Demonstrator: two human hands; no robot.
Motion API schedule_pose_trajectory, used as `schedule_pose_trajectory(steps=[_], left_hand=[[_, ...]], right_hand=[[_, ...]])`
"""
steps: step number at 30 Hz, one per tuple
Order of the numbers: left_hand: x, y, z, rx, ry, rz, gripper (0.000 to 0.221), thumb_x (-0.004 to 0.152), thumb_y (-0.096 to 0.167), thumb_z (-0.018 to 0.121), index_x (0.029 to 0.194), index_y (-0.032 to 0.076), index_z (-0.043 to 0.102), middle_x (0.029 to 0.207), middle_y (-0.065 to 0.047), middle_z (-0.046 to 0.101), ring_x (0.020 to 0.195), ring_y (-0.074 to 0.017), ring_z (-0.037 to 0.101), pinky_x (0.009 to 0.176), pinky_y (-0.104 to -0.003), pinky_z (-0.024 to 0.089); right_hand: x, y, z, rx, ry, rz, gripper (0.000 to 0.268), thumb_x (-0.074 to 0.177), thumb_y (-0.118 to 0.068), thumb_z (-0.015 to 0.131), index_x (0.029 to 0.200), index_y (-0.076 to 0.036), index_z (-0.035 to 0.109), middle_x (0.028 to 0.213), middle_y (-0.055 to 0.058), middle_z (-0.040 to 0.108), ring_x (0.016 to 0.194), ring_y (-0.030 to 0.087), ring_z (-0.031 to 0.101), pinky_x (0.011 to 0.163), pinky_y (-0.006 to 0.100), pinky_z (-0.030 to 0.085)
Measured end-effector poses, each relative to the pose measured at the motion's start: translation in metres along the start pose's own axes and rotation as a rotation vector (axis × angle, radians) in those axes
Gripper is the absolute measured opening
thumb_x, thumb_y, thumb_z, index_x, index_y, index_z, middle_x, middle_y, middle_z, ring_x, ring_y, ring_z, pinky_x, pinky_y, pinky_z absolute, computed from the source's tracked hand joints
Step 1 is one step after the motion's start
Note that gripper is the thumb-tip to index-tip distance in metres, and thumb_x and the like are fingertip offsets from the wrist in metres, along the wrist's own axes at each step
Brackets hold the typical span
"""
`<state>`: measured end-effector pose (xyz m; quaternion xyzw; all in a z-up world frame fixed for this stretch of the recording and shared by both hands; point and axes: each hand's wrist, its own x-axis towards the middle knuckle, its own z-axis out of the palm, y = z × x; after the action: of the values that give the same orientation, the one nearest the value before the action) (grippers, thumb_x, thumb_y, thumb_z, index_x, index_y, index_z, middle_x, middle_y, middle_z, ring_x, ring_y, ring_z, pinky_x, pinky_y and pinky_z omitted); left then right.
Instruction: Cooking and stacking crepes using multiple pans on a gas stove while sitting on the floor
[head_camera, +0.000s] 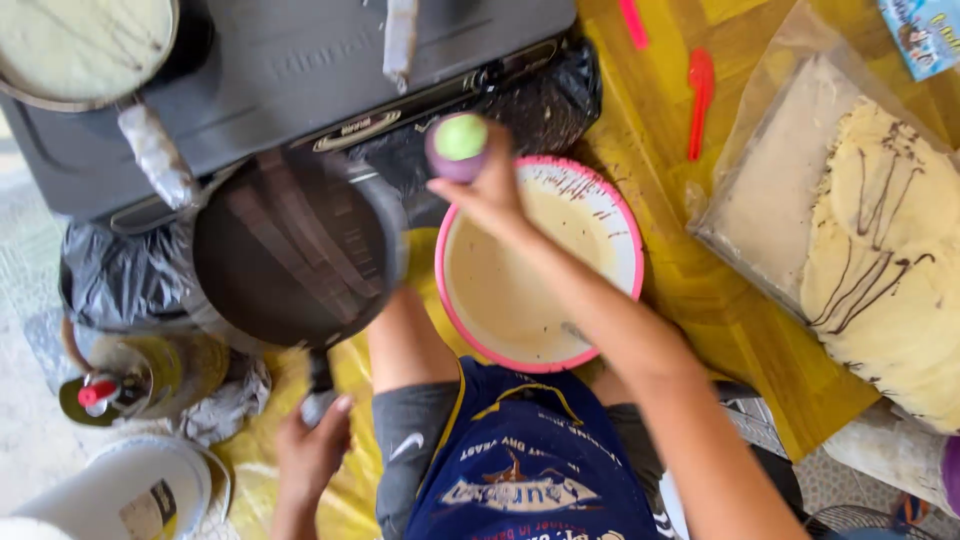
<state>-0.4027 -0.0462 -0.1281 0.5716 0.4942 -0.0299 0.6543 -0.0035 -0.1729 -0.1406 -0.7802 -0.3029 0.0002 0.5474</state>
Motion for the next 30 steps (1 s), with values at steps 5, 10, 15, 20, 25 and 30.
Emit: schedule_pose_trajectory(steps=[5,10,15,20,25,30], left_hand=[[-0.002,-0.075,-0.048,-0.14,0.235,0.314,0.018,0.089,0.009,0.068,0.086,-0.008,0.062,0.049,-0.015,0.055,0.035,-0.0214,0.049,0.037,-0.029,0.04],[-0.003,-0.068,-0.005,-0.11,0.094,0.091,0.02,0.087,0.006,0.074,0.089,-0.01,0.062,0.056,-0.018,0.06,0.04,-0.0265,0.055,0.038,-0.036,0.045],[-0.018,0.012,0.065,0.282,-0.165,-0.064,0.028,0.087,0.024,0.079,0.082,-0.003,0.072,0.047,-0.01,0.061,0.04,-0.0191,0.054,0.044,-0.03,0.044],[-0.003,0.019,0.115,0.579,-0.43,0.079,0.053,0.086,0.05,0.072,0.057,0.007,0.063,0.043,-0.014,0.062,0.054,-0.03,0.071,0.064,-0.038,0.054],[-0.017,0.082,0.141,0.864,-0.284,0.289,0.05,0.087,0.051,0.069,0.091,0.0,0.067,0.083,-0.029,0.068,0.094,-0.0425,0.069,0.096,-0.05,0.049],[0.04,0.05,0.141,1.137,-0.192,0.605,0.053,0.097,0.055,0.058,0.101,0.003,0.068,0.085,-0.034,0.074,0.094,-0.0513,0.072,0.096,-0.059,0.054]], right_hand=[[0.023,0.018,0.098,0.006,0.078,0.027,0.089,0.074,-0.018,0.091,0.146,-0.006,0.04,0.138,0.016,0.061,0.121,0.033,0.068,0.102,0.04,0.055],[-0.039,0.033,0.01,-0.398,-0.233,0.087,0.098,0.079,-0.036,0.085,0.149,0.007,0.032,0.148,0.029,0.045,0.137,0.04,0.049,0.114,0.048,0.041],[-0.265,0.132,-0.129,-1.039,-0.621,0.341,0.067,0.098,-0.051,0.043,0.149,-0.008,0.049,0.152,0.023,0.047,0.144,0.05,0.031,0.114,0.06,0.021],[-0.392,0.205,-0.146,-1.218,-0.018,0.702,0.031,0.093,-0.019,0.058,0.106,0.0,0.08,0.097,0.017,0.074,0.129,0.028,0.054,0.126,0.036,0.014],[-0.299,0.109,-0.222,-1.612,-0.413,-0.032,0.009,0.081,-0.021,0.058,0.08,-0.021,0.067,0.071,0.002,0.059,0.064,0.024,0.059,0.054,0.041,0.04],[-0.275,0.048,-0.288,-1.681,-0.302,-0.171,0.015,0.084,-0.024,0.06,0.095,-0.021,0.07,0.072,0.0,0.056,0.065,0.023,0.057,0.057,0.038,0.036]])
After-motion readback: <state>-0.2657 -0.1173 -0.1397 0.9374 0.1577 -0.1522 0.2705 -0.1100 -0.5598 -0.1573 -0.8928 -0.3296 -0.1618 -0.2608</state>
